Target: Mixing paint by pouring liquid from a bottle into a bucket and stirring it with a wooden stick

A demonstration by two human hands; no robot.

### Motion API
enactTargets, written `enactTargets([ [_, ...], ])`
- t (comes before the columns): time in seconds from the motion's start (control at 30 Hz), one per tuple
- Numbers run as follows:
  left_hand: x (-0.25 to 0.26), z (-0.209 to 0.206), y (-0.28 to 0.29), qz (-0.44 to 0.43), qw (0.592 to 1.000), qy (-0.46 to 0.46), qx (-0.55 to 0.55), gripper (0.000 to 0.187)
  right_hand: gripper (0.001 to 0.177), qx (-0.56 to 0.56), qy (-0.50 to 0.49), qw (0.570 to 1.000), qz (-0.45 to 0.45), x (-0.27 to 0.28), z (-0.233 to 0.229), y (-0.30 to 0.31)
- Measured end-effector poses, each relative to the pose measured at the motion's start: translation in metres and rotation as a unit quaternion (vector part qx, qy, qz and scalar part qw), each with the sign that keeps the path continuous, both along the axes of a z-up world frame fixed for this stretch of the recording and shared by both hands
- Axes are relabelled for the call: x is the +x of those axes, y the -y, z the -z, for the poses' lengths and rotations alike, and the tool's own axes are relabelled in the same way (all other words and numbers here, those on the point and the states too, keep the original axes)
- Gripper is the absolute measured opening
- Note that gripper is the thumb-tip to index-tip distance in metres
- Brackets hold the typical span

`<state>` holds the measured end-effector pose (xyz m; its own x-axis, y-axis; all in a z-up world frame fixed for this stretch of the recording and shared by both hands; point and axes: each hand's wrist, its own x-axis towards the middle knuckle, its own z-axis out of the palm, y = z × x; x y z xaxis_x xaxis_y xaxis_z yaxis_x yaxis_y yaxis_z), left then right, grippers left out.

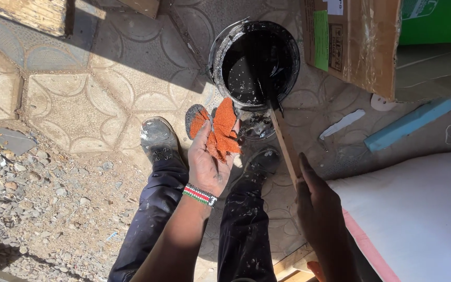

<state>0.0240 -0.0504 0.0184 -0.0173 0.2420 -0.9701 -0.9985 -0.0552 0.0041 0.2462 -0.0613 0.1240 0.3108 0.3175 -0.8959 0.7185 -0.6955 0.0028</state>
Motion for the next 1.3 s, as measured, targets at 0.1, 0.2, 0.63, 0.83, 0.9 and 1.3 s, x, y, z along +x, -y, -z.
enactTargets([
  [0.1, 0.003, 0.013, 0.012, 0.028, 0.999, -0.010, 0.012, 0.054, 0.061, 0.307, -0.084, 0.914, -0.251, 0.004, 0.065, 0.015],
  [0.2, 0.004, 0.020, 0.019, 0.046, 0.998, -0.030, 0.011, 0.039, 0.049, 0.243, -0.027, 0.935, -0.258, -0.001, 0.082, 0.019],
  [0.63, 0.041, 0.019, 0.044, 0.125, 0.991, -0.040, 0.024, 0.042, 0.080, 0.136, -0.026, 0.960, -0.245, 0.100, -0.007, 0.111],
  [0.83, 0.040, 0.013, 0.041, 0.101, 0.995, -0.006, 0.015, 0.035, 0.152, 0.178, -0.026, 0.934, -0.308, 0.124, -0.033, 0.132],
  [0.9, 0.038, 0.014, 0.042, 0.080, 0.996, -0.003, -0.024, 0.030, 0.184, 0.226, -0.060, 0.894, -0.383, 0.118, -0.019, 0.123],
  [1.3, 0.047, 0.011, 0.052, 0.085, 0.996, -0.036, 0.000, 0.024, 0.081, 0.369, 0.011, 0.868, -0.332, 0.053, 0.109, 0.057],
])
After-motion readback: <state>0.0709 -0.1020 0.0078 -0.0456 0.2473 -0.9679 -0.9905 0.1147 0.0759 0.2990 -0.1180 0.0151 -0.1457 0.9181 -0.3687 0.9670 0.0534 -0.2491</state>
